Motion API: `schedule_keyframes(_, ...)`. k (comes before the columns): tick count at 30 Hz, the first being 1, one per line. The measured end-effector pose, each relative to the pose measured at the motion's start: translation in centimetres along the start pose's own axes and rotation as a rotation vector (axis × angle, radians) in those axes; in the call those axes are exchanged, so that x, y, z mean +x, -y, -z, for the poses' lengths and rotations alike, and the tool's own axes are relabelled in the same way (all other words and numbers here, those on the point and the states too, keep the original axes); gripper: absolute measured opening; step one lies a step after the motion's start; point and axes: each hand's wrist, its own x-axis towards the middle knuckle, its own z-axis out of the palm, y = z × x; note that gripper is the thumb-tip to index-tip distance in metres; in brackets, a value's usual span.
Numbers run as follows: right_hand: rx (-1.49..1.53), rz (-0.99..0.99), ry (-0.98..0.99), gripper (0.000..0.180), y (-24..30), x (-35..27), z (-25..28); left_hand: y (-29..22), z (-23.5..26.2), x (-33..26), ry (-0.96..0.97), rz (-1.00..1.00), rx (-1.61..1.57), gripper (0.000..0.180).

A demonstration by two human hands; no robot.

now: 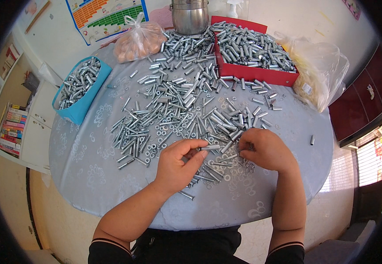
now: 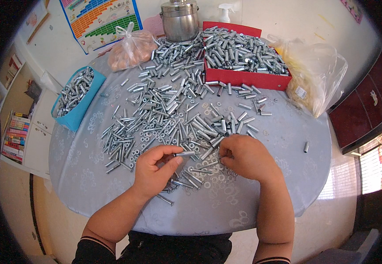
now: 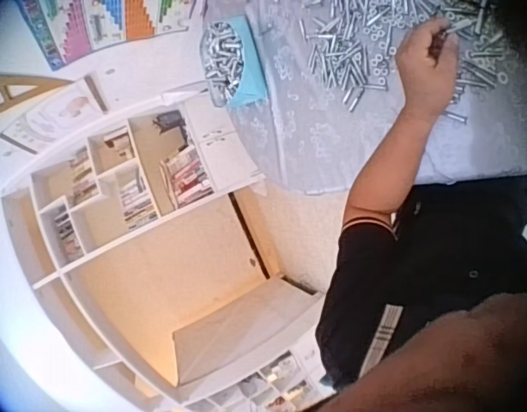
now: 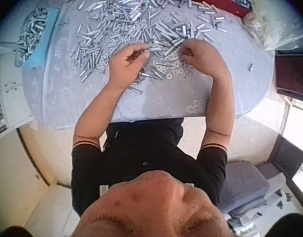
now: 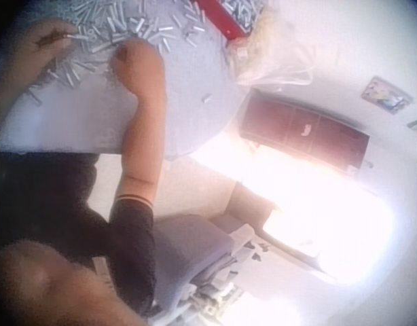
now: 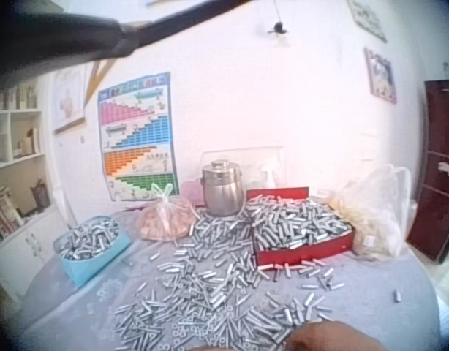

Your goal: The person sits at a table and repeatedly picks up bolts and washers to assemble them by hand. They thread the washers onto the bolts and place the completed units into a red box on the table.

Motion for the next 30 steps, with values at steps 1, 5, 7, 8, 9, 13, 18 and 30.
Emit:
schedule_keyframes(1, 0.056, 0.006, -0.009, 0.015, -0.1, 0.1, 0.1, 0.0, 0.0, 0.0, -0.003, -0.004, -0.003, 0.023)
schedule_keyframes(5, 0.425, -0.112, 0.014, 0.011, -0.6, 0.1, 0.1, 0.1, 0.0, -0.2, 0.017, 0.054, -0.077, 0.023)
schedule_keyframes(7, 0.565, -0.166, 0.019, 0.01, 0.1, 0.3, 0.3, 0.3, 0.0, -0.3, 0.031, 0.077, -0.097, 0.024)
schedule_keyframes(8, 0.635, -0.193, 0.022, 0.009, 0.5, 0.5, 0.2, 0.3, 0.0, -0.3, 0.038, 0.088, -0.106, 0.024)
schedule_keyframes(9, 0.648, -0.177, 0.001, 0.009, 0.6, 0.6, 0.0, 0.3, 0.1, -0.3, 0.039, 0.092, -0.111, 0.024)
schedule_keyframes(13, 0.728, -0.14, -0.071, 0.01, 1.2, 0.9, -1.4, 0.1, 0.1, -0.2, 0.044, 0.095, -0.123, 0.024)
schedule_keyframes(18, 0.757, -0.151, -0.086, 0.01, 1.7, 1.1, -2.1, 0.2, 0.1, -0.2, 0.021, 0.113, -0.166, 0.022)
schedule_keyframes(30, 0.842, -0.134, -0.053, 0.014, 2.3, 1.1, -1.9, 0.0, 0.1, -0.3, -0.046, 0.143, -0.24, 0.02)
